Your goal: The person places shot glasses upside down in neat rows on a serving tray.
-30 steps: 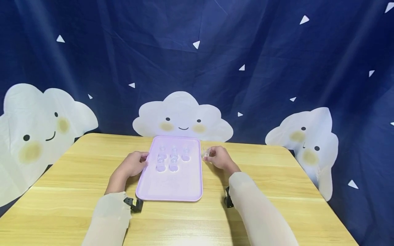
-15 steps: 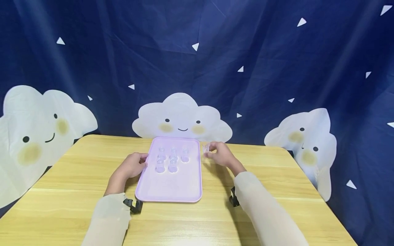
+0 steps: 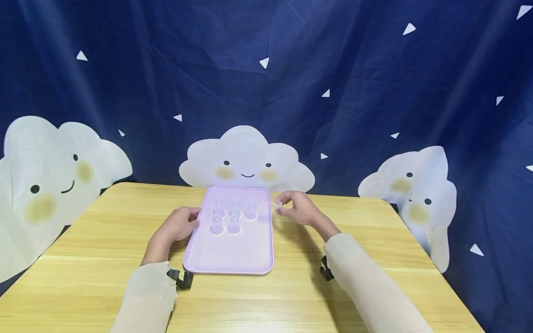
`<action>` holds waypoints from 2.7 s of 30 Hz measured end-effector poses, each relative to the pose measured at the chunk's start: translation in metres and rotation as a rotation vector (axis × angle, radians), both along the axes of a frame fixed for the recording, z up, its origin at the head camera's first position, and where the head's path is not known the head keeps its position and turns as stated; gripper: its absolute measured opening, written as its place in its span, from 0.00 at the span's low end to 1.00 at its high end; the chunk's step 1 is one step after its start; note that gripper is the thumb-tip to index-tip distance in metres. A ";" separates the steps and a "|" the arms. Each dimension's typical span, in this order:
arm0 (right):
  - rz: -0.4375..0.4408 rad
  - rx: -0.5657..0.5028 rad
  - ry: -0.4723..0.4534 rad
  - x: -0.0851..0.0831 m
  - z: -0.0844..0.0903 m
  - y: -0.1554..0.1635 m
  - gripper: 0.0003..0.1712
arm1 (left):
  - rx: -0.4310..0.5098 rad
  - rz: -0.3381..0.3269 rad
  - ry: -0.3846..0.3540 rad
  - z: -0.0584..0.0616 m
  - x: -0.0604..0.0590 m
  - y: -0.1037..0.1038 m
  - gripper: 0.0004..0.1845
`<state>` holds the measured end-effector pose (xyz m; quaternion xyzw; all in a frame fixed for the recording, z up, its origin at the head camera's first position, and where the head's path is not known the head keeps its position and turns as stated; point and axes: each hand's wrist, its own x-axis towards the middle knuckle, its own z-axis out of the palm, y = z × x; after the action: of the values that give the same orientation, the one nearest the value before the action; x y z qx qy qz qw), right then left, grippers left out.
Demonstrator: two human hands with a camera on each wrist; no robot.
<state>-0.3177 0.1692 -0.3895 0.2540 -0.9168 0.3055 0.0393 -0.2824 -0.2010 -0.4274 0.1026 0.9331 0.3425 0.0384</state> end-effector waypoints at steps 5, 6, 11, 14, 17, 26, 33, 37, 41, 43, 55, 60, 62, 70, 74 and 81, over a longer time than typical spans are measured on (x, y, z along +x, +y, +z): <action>0.056 -0.004 -0.012 0.005 0.004 -0.002 0.08 | -0.003 -0.003 0.003 0.001 0.000 0.000 0.24; 0.065 -0.004 -0.016 0.006 0.005 -0.003 0.07 | -0.001 0.000 0.001 0.000 0.000 0.001 0.24; 0.111 0.007 -0.012 0.010 0.006 -0.008 0.06 | -0.006 0.005 -0.008 0.000 0.000 0.000 0.24; 0.143 0.010 0.008 0.012 0.006 -0.012 0.05 | -0.009 0.005 -0.010 0.001 0.000 0.000 0.25; 0.169 0.006 0.032 0.014 0.005 -0.018 0.04 | -0.008 0.011 -0.014 0.000 -0.001 0.000 0.25; 0.177 -0.032 0.111 0.023 -0.007 -0.036 0.07 | -0.011 0.012 -0.012 0.001 0.000 0.001 0.24; 0.141 -0.018 0.088 0.028 -0.011 -0.047 0.10 | -0.011 0.015 -0.013 0.002 0.000 0.001 0.24; 0.113 -0.018 0.036 0.030 -0.011 -0.053 0.13 | -0.016 0.015 -0.007 0.001 0.000 0.002 0.24; 0.098 -0.002 0.025 0.030 -0.013 -0.057 0.12 | -0.013 0.017 -0.007 0.001 0.000 0.002 0.25; 0.097 0.004 0.023 0.030 -0.014 -0.059 0.11 | -0.007 0.020 -0.012 0.002 0.000 0.002 0.25; 0.086 0.016 0.016 0.030 -0.013 -0.067 0.11 | 0.000 0.019 -0.015 0.004 0.003 0.002 0.24; 0.088 0.039 0.018 0.029 -0.015 -0.069 0.12 | 0.001 0.023 -0.020 0.005 0.004 0.003 0.24; 0.086 0.045 0.016 0.029 -0.016 -0.068 0.12 | 0.004 0.028 -0.024 0.006 0.005 0.004 0.24; 0.083 0.044 0.000 0.028 -0.019 -0.067 0.15 | 0.014 0.036 -0.042 0.004 0.003 0.004 0.24; 0.085 0.045 -0.003 0.028 -0.019 -0.067 0.16 | 0.014 0.036 -0.042 0.003 0.002 0.004 0.25; 0.093 0.048 0.004 0.028 -0.018 -0.067 0.15 | 0.002 0.016 0.005 0.001 0.000 0.002 0.24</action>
<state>-0.2897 0.1023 -0.4079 0.2976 -0.9111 0.2846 0.0207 -0.2821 -0.1985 -0.4264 0.0959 0.9336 0.3437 0.0334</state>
